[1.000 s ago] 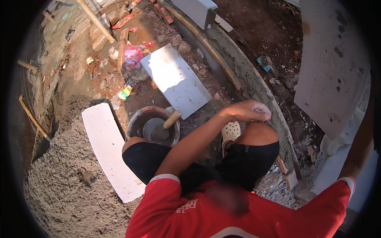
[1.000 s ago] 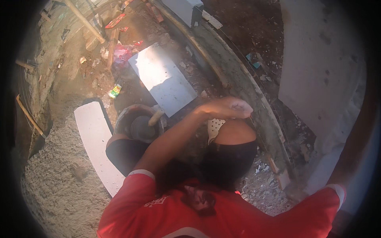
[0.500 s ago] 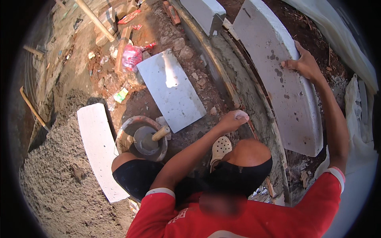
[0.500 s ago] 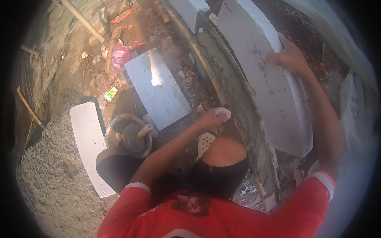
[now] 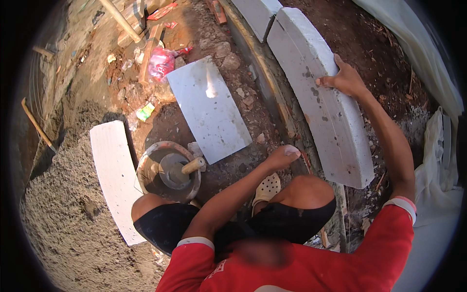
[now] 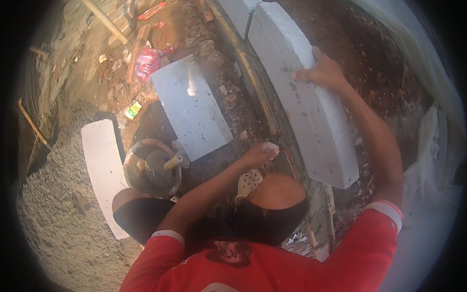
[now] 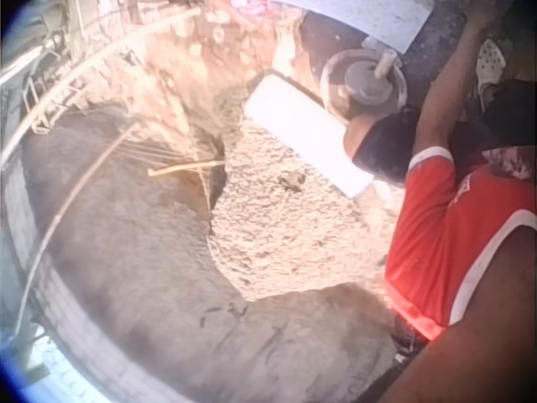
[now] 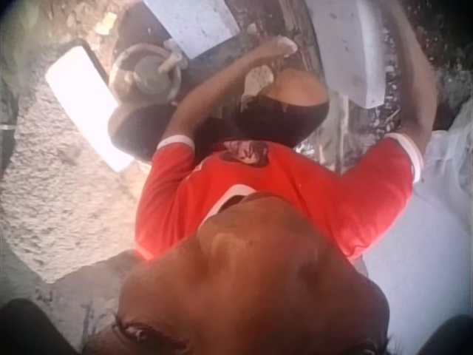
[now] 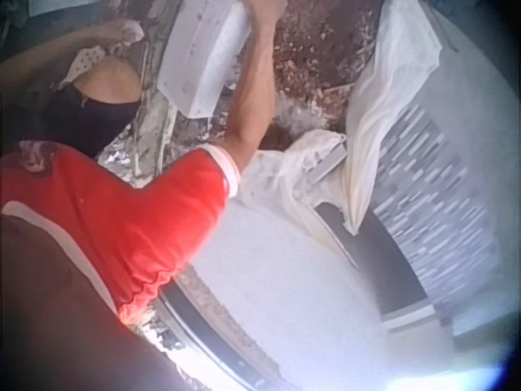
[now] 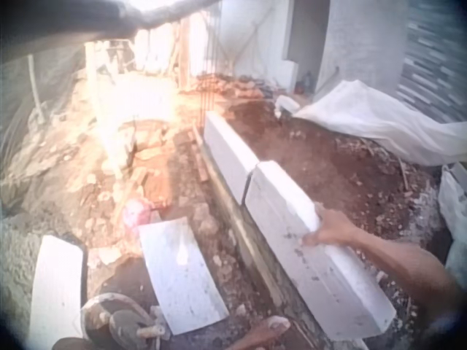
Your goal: The person scoops mortar from a bucket with a trowel, spreads it along a curved wall base, and places white rectangular blocks into the mortar. They tap and adjust the blocks with a hammer to align them along the curve.
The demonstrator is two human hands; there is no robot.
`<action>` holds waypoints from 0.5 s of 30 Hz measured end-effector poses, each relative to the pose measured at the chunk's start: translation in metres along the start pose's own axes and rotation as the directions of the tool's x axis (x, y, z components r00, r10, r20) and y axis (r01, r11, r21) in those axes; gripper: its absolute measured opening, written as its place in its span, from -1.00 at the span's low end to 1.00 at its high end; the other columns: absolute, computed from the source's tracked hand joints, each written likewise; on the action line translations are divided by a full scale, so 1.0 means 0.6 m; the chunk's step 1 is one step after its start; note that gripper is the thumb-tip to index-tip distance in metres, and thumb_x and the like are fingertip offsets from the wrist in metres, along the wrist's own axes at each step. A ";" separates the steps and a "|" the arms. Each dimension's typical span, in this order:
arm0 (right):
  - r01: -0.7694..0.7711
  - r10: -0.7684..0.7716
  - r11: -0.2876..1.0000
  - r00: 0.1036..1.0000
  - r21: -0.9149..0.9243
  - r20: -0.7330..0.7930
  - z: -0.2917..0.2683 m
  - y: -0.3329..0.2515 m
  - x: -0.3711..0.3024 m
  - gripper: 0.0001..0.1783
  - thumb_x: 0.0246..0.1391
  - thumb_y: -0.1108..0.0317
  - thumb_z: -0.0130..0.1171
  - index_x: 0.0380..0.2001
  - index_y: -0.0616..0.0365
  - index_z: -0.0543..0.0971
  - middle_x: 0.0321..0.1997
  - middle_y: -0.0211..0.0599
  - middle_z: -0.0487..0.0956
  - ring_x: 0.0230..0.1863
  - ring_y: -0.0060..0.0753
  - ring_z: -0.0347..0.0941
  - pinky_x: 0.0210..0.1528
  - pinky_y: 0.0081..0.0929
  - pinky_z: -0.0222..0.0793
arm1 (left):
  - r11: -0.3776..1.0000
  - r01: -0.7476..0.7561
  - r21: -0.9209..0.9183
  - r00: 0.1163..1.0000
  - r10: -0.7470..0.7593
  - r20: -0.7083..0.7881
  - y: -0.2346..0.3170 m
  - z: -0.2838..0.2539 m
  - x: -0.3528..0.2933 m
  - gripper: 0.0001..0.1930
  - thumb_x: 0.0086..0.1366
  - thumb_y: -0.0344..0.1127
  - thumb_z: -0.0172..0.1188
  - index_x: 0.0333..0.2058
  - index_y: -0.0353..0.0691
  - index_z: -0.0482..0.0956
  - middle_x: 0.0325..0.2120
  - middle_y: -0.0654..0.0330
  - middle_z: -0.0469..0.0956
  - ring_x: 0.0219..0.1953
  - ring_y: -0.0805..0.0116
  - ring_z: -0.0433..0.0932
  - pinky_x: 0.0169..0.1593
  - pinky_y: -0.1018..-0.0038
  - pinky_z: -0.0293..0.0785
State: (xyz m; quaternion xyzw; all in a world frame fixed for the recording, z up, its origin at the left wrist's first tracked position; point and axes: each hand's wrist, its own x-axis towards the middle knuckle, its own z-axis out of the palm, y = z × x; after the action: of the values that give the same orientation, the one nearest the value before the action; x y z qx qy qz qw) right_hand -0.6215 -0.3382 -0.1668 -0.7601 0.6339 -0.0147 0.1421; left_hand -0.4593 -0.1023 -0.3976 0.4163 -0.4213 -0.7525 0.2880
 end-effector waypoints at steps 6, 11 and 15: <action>-0.037 0.038 0.999 0.999 -0.035 0.026 0.020 -0.016 0.010 0.43 -0.37 -0.21 0.53 0.48 0.46 0.18 0.25 0.38 0.55 0.27 0.17 0.54 0.32 -0.20 0.41 | 0.998 0.055 -0.001 0.998 -0.055 -0.040 -0.012 -0.018 0.003 -0.47 0.46 0.05 0.22 0.13 -0.33 0.59 -0.11 0.13 0.66 -0.10 0.37 0.61 0.00 0.38 0.54; -0.051 0.051 0.999 0.997 -0.014 0.058 0.027 -0.023 0.015 0.46 -0.39 -0.22 0.55 0.48 0.47 0.17 0.24 0.37 0.55 0.25 0.18 0.56 0.31 -0.17 0.43 | 0.997 0.066 0.031 0.992 -0.062 -0.109 -0.016 -0.031 0.004 -0.50 0.46 0.04 0.22 0.13 -0.27 0.60 -0.10 0.17 0.65 -0.09 0.36 0.62 -0.02 0.38 0.55; -0.038 0.039 0.998 0.999 -0.054 0.012 0.032 -0.024 0.016 0.46 -0.37 -0.24 0.56 0.48 0.48 0.17 0.24 0.37 0.55 0.24 0.20 0.56 0.31 -0.14 0.43 | 0.995 0.098 0.004 0.985 -0.096 -0.140 -0.012 -0.040 0.007 -0.52 0.46 0.02 0.22 0.13 -0.24 0.60 -0.09 0.21 0.65 -0.10 0.37 0.62 -0.03 0.40 0.56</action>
State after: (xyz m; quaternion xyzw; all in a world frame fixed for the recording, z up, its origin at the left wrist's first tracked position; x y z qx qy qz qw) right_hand -0.6020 -0.3418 -0.1833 -0.7514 0.6476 0.0099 0.1262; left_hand -0.4409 -0.1118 -0.4128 0.4896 -0.3834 -0.7323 0.2775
